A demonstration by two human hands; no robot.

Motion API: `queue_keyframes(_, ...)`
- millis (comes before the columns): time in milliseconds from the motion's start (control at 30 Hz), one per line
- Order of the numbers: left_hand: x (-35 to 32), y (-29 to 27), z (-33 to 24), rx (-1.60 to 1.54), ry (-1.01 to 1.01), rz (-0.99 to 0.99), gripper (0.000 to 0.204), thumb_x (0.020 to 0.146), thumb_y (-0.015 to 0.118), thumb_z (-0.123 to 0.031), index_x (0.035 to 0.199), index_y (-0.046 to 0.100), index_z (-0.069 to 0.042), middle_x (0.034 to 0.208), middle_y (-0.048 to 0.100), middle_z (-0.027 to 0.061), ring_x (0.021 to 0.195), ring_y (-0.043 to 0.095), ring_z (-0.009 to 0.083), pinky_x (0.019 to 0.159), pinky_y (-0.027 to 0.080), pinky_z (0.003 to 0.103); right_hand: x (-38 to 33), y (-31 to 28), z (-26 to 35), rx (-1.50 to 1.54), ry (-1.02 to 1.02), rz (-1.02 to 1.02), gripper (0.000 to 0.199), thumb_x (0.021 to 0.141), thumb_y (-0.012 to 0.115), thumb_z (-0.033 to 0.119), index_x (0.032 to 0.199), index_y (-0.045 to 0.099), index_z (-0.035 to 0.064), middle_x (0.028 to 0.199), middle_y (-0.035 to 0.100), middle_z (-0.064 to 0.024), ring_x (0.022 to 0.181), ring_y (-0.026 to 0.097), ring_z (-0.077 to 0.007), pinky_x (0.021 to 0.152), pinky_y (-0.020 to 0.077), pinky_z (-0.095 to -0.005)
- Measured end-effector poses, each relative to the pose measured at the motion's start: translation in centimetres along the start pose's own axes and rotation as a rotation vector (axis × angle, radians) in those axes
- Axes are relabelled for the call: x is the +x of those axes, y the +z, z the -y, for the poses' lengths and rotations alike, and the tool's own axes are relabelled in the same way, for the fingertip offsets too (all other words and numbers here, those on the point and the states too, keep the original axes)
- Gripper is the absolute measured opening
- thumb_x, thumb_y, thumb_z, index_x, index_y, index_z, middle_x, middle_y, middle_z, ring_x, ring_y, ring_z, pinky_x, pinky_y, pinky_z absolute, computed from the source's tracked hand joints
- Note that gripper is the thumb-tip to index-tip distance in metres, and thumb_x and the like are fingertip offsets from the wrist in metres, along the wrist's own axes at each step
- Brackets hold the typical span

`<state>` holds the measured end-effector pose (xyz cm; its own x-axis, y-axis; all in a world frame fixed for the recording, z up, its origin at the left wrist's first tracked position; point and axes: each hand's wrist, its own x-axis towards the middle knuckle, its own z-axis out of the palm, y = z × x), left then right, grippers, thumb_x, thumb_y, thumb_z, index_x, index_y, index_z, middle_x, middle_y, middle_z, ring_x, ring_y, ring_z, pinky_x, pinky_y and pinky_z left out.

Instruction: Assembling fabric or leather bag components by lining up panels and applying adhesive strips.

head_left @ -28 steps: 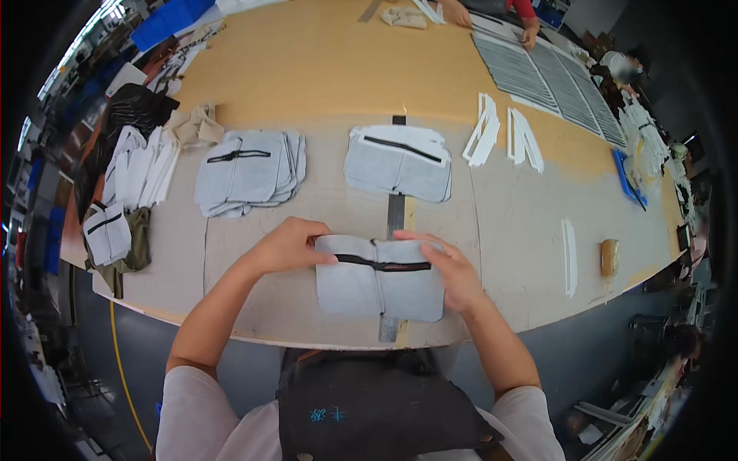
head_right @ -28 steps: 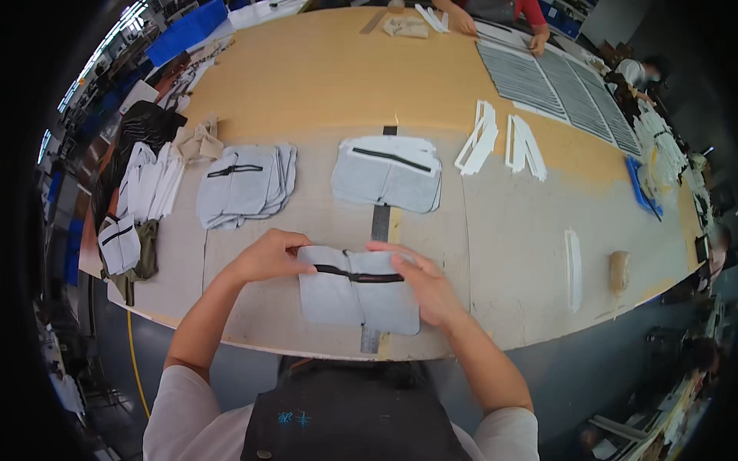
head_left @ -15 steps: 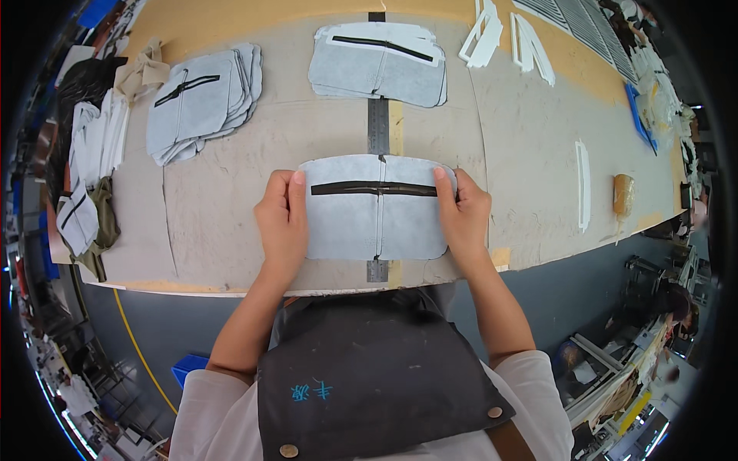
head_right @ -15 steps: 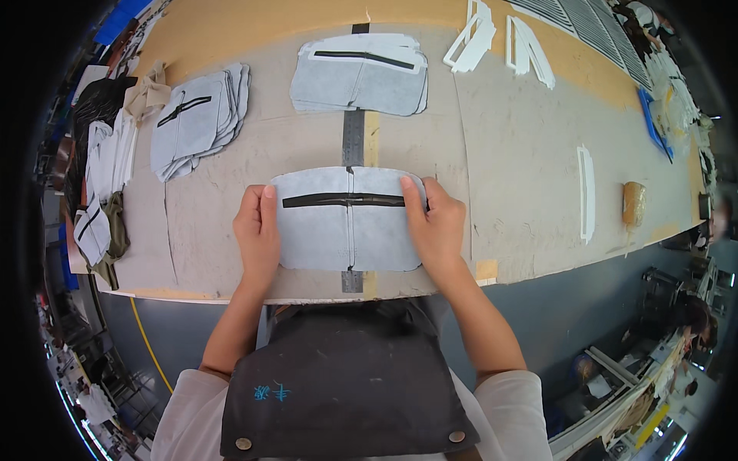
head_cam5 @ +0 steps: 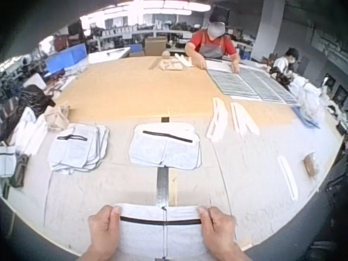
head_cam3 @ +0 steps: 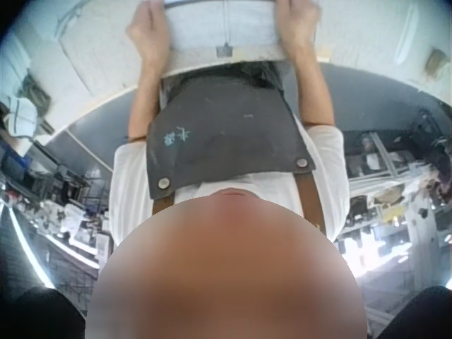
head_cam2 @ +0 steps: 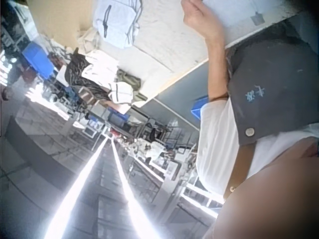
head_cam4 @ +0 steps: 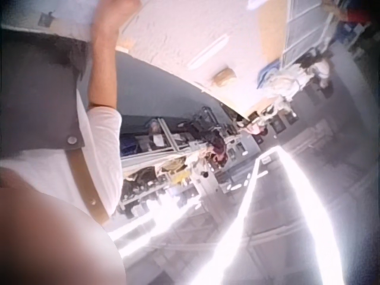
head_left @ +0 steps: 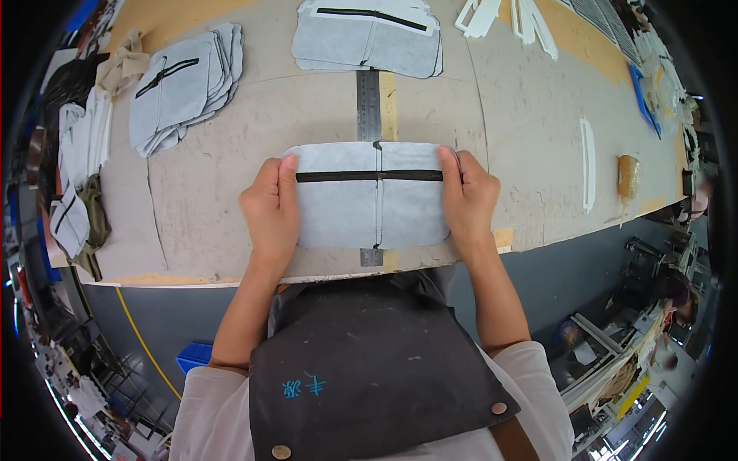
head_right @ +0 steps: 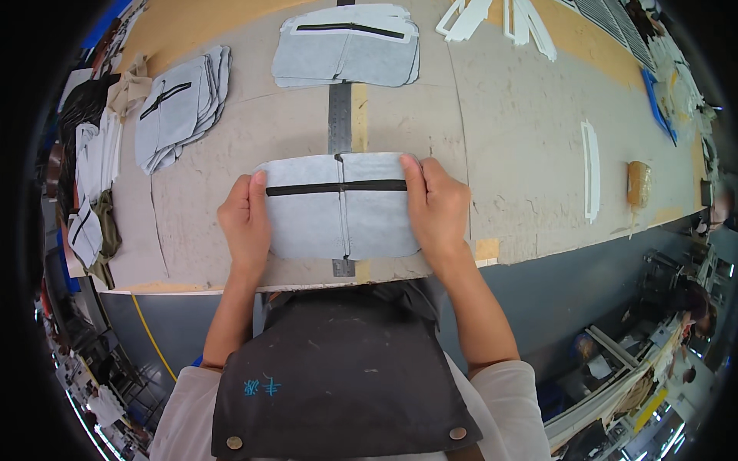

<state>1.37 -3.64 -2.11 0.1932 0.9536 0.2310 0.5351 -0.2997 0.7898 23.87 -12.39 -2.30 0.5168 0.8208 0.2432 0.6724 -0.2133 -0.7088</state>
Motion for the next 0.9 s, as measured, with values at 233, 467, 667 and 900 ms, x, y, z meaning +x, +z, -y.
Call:
queue_keyframes(233,0.4,1.4,-1.0,0.291,0.088,0.116,0.032,0.102,0.053,-0.023,0.079,0.053,-0.002,0.051,0.049,0.0154,0.043,0.05,0.0329,0.043,0.04,0.039,0.8,-1.5,1.0,-0.295,-0.219,0.004,0.031,0.098,0.056,0.023,0.119,0.059,-0.0001,0.118,0.062,-0.0203,0.111,0.06,-0.0313,0.092,0.0478,-0.0429)
queue_keyframes(467,2.0,-0.1,-1.4,0.211,0.036,0.317,0.028,0.096,0.062,-0.019,0.076,0.054,0.0,0.054,0.052,0.0168,0.047,0.054,0.0343,0.047,0.042,0.04,-1.6,-0.4,1.8,-0.422,-0.482,0.621,0.067,0.096,0.054,0.028,0.15,0.028,-0.0026,0.16,0.022,-0.017,0.15,0.018,-0.0314,0.12,0.0156,-0.0464)
queue_keyframes(667,3.8,-1.7,-0.1,0.143,-0.032,0.423,0.026,0.089,0.069,-0.015,0.073,0.059,0.002,0.057,0.056,0.0153,0.048,0.051,0.0261,0.05,0.041,0.035,-2.3,0.1,2.5,-0.44,-0.491,0.604,0.066,0.095,0.055,0.03,0.147,0.034,-0.004,0.159,0.026,-0.0168,0.149,0.022,-0.0299,0.12,0.0178,-0.046)
queue_keyframes(900,4.1,-2.3,0.3,0.082,-0.075,0.468,0.023,0.086,0.073,-0.015,0.074,0.061,0.002,0.06,0.06,0.0123,0.05,0.052,0.0225,0.053,0.043,0.033,-1.8,0.0,2.6,-0.509,-0.545,0.596,0.063,0.094,0.058,0.03,0.144,0.039,-0.0035,0.158,0.029,-0.0161,0.148,0.023,-0.0286,0.119,0.0201,-0.045)
